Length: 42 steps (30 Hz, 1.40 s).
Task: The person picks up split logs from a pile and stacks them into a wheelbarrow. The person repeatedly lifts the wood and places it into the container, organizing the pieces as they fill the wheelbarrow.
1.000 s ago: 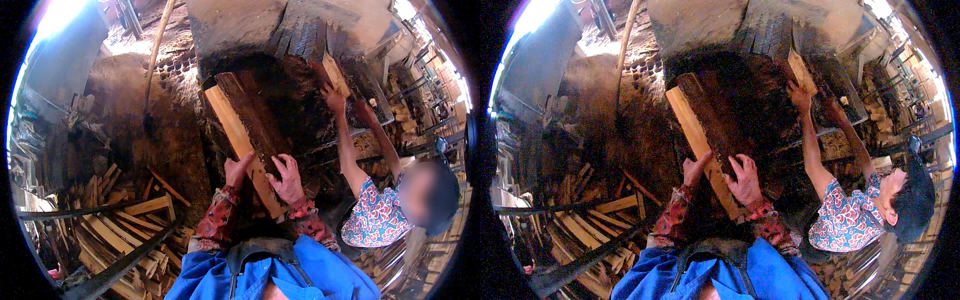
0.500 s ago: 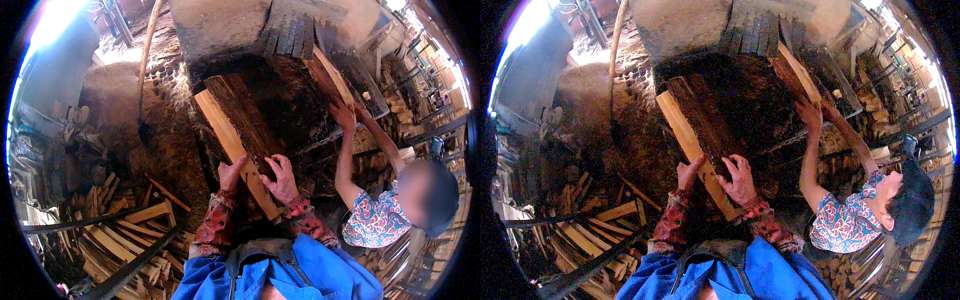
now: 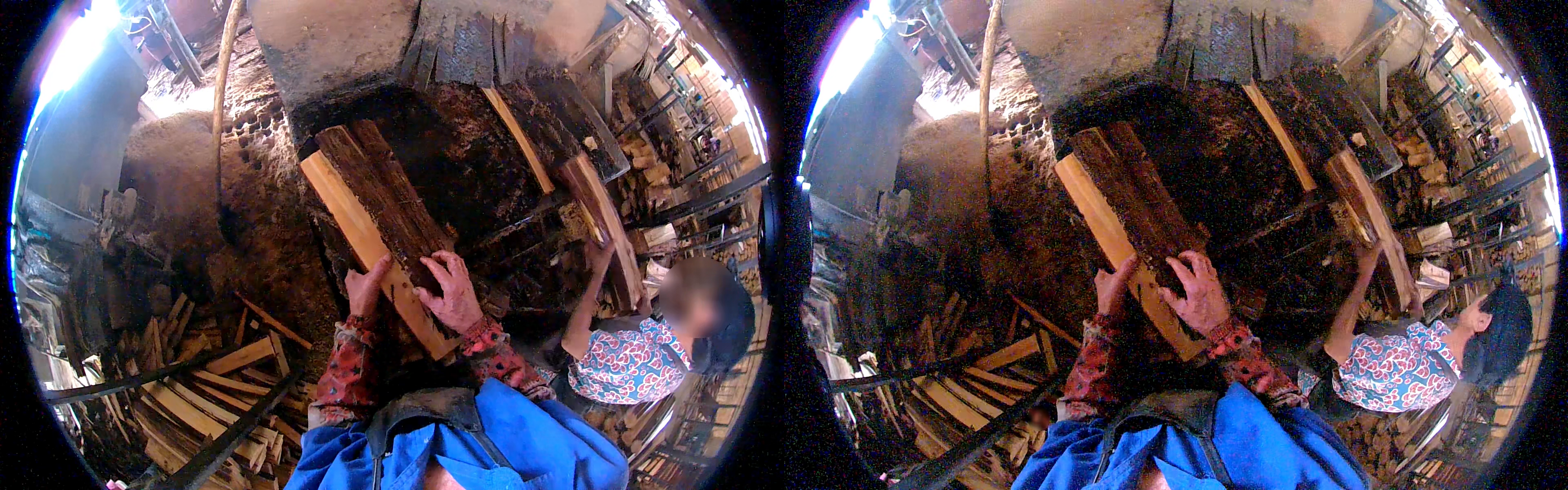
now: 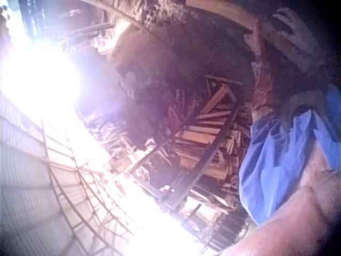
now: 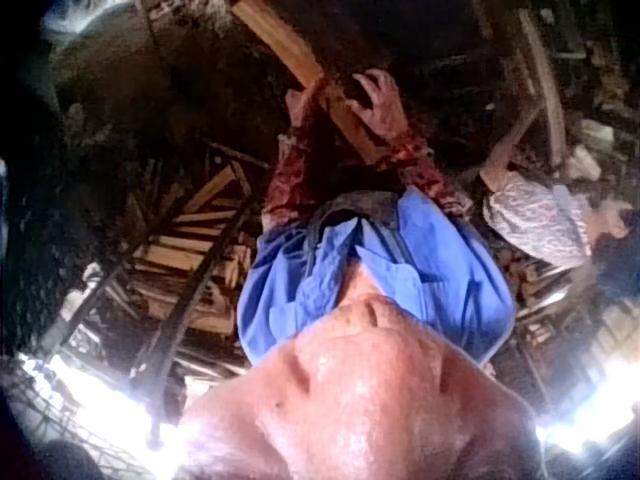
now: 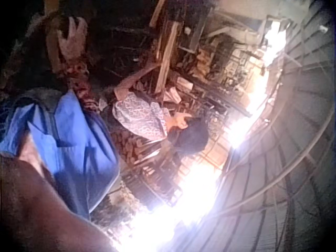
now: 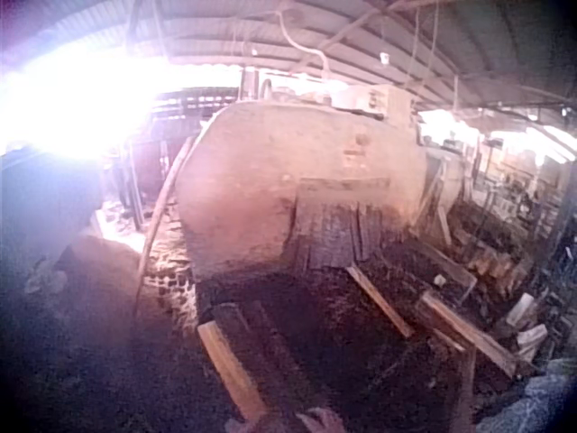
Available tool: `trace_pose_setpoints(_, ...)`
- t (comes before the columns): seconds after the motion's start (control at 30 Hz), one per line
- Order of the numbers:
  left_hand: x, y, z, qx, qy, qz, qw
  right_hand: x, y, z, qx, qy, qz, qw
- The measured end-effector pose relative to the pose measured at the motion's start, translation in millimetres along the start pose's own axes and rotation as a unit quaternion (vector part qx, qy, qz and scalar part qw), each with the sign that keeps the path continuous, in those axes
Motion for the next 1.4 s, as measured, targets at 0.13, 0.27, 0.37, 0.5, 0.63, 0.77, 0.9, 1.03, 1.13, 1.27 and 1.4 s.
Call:
trace_pose_setpoints(0.13, -2.6, -1.0, 1.9, 0.015, -0.004, -0.004, 1.000, 0.4, 0.1, -7.0, 0.010, 0.028, -0.005, 1.000)
trace_pose_setpoints(0.27, 3.6, 1.7, 2.9, -0.018, 0.037, -0.026, 0.999, 14.6, 11.1, -41.5, 0.000, 0.045, -0.057, 0.997)
trace_pose_setpoints(0.37, 3.2, 7.4, 8.7, -0.021, 0.048, -0.020, 0.998, 45.2, 32.2, -104.6, -0.023, -0.015, -0.111, 0.993)
trace_pose_setpoints(0.5, 10.7, 14.6, 22.7, -0.012, 0.048, -0.032, 0.998, 82.1, 50.2, -223.4, -0.087, -0.164, -0.181, 0.966)
trace_pose_setpoints(0.63, 6.6, 15.2, 21.9, -0.006, 0.049, -0.028, 0.998, 119.0, 67.0, -335.9, -0.147, -0.297, -0.166, 0.929)
trace_pose_setpoints(0.77, 5.8, 22.1, 31.6, -0.021, 0.008, -0.015, 1.000, 121.9, 60.4, -412.1, -0.184, -0.296, -0.124, 0.929)
trace_pose_setpoints(0.9, 13.7, 30.6, 39.8, -0.020, 0.056, -0.035, 0.998, 113.9, 63.8, -418.8, -0.207, -0.178, -0.025, 0.962)
trace_pose_setpoints(1.03, 23.9, 36.1, 46.4, -0.005, 0.106, -0.064, 0.992, 99.8, 60.4, -383.6, -0.297, -0.154, 0.009, 0.942)
trace_pose_setpoints(1.13, 4.2, 32.8, 35.2, -0.033, 0.061, -0.027, 0.997, 102.1, 42.0, -389.8, -0.303, -0.038, 0.018, 0.952)
trace_pose_setpoints(1.27, 20.3, 30.7, 38.1, -0.026, 0.090, -0.052, 0.994, 98.8, 14.0, -287.7, -0.178, -0.101, -0.088, 0.975)
trace_pose_setpoints(1.4, 14.7, 23.0, 26.6, -0.021, 0.082, -0.056, 0.995, 89.1, -51.5, -260.3, -0.222, -0.054, -0.076, 0.970)
Point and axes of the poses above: each hand's wrist, its own y-axis towards the middle knuckle, its own x-axis out of the back of the hand, z = x × y, the point moved 7 cm from there along y, towards the middle knuckle, and after that the axes turned 10 degrees about -z, right-handed, at the moved point
